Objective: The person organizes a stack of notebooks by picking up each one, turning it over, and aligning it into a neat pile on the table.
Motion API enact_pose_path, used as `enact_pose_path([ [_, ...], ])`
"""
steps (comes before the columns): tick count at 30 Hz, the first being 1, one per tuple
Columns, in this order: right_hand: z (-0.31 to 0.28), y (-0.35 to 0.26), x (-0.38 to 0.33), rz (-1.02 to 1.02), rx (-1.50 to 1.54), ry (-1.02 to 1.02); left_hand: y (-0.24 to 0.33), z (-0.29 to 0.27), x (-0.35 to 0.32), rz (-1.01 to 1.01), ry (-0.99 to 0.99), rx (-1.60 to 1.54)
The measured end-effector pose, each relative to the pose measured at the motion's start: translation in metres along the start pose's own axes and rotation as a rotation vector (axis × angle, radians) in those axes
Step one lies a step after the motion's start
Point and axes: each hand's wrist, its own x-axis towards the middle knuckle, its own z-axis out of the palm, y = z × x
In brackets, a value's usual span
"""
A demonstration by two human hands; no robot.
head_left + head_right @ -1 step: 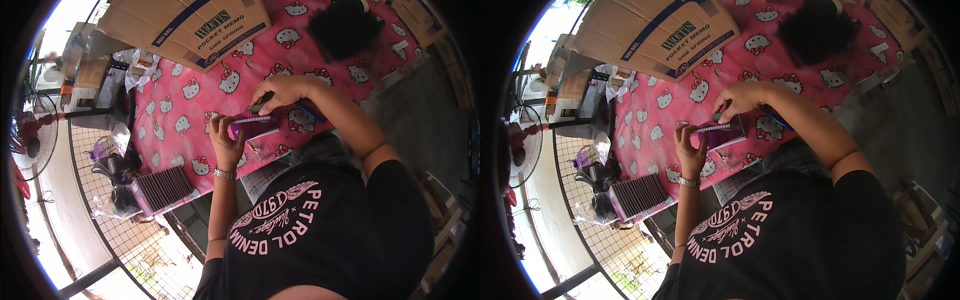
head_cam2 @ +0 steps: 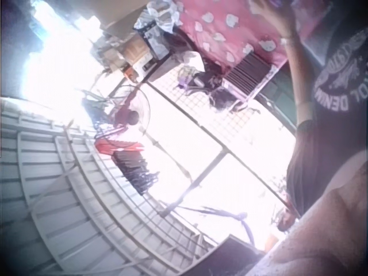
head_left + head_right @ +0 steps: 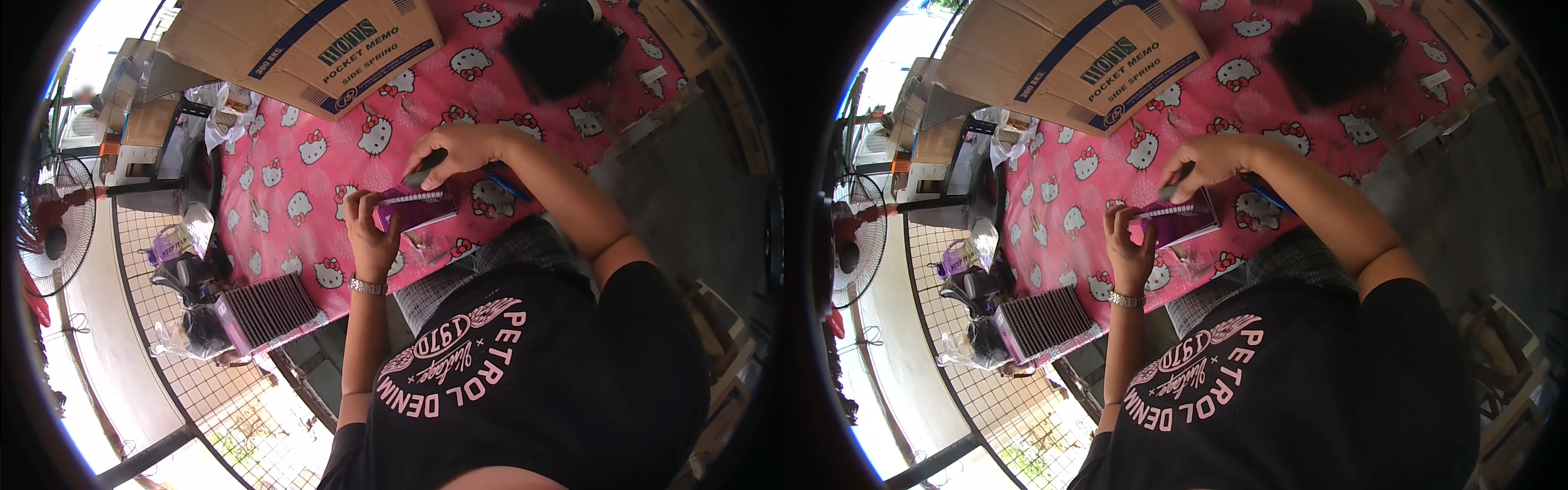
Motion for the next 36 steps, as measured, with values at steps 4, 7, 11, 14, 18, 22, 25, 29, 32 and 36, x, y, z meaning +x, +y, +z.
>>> enact_pose_path([
  [4, 0.003, -0.007, 0.004, -0.025, 0.263, -0.100, 0.001, -0.006, 0.006, -0.046, -0.071, -0.063],
  [7, 0.009, -0.008, 0.008, -0.088, 0.412, -0.092, -0.007, -0.009, 0.002, -0.023, -0.068, -0.147],
  [11, 0.008, -0.012, 0.010, -0.065, 0.351, -0.030, -0.009, -0.009, 0.006, -0.076, -0.115, -0.210],
  [14, 0.013, -0.008, 0.017, -0.056, 0.550, -0.104, -0.012, -0.009, 0.005, -0.048, -0.092, -0.220],
  [18, 0.015, -0.006, 0.022, -0.042, 0.238, -0.045, -0.013, -0.008, 0.007, -0.052, -0.096, -0.218],
  [22, 0.016, -0.010, 0.017, -0.134, 0.436, -0.087, -0.012, -0.009, 0.007, -0.079, -0.114, -0.227],
  [25, 0.014, -0.013, 0.022, -0.067, 0.444, -0.052, -0.011, -0.009, 0.007, -0.080, -0.104, -0.281],
  [29, 0.013, -0.009, 0.026, -0.026, 0.150, -0.065, -0.013, -0.009, 0.007, -0.090, -0.104, -0.274],
  [32, 0.008, 0.013, 0.030, 0.129, -0.571, 0.460, -0.019, -0.009, 0.005, -0.093, -0.111, -0.255],
  [36, -0.006, 0.058, 0.005, 0.080, -0.921, 0.894, -0.016, -0.008, -0.001, -0.316, 0.022, -0.658],
])
